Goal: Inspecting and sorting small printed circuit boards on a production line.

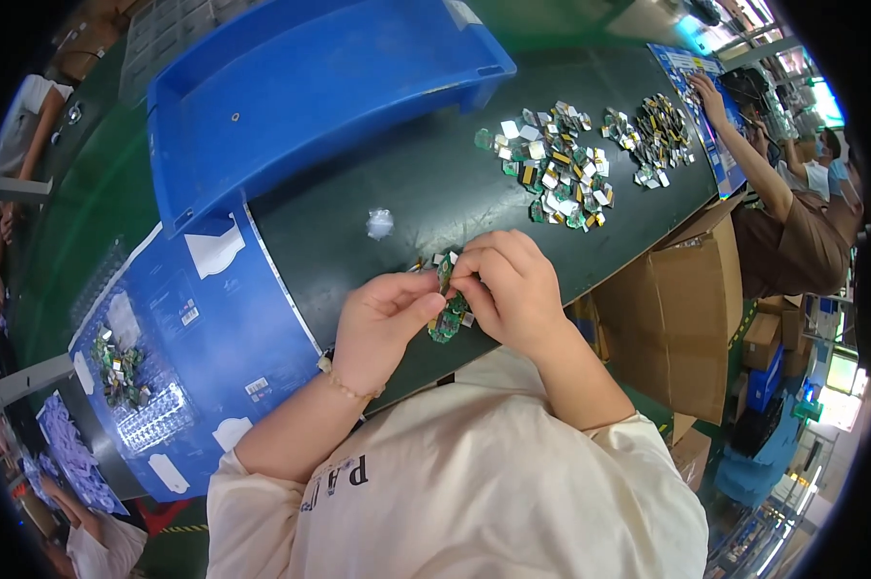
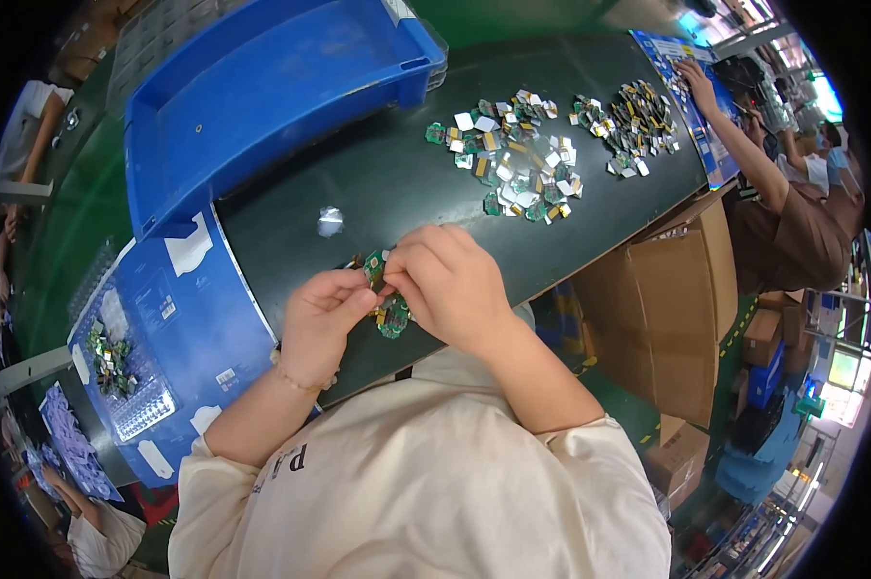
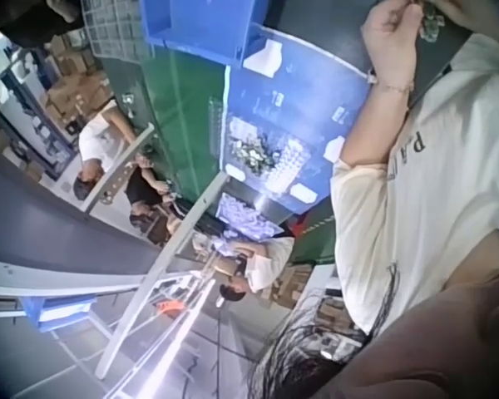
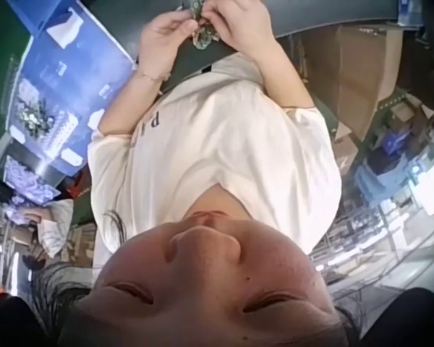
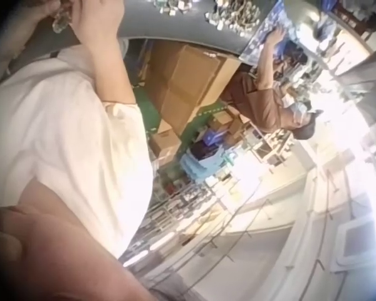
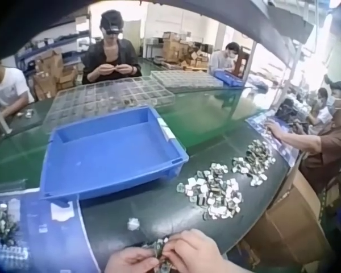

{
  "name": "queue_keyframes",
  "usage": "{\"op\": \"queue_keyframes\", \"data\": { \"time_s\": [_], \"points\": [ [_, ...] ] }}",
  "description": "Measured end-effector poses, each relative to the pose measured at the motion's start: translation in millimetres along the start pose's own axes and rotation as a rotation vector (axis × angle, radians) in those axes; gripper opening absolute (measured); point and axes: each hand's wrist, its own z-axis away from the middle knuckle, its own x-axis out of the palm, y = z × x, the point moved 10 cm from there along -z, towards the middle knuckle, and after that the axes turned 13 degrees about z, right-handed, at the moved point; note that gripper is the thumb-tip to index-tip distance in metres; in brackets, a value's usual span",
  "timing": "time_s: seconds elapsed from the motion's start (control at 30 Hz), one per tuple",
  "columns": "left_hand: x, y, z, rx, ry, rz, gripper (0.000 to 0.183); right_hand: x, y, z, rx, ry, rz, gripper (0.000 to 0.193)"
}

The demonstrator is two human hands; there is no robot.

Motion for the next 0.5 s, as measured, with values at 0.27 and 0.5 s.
{"op": "queue_keyframes", "data": {
  "time_s": [0.27, 0.5],
  "points": [
    [3, 0, -4, -0.124, 0.038, 0.240, 0.026, 0, -9, 4, -0.051, 0.059, -0.065, 0.021],
    [8, -2, -2, -0.132, -0.065, 0.460, 0.030, -6, -18, 0, -0.070, 0.122, 0.098, 0.035]
  ]
}}
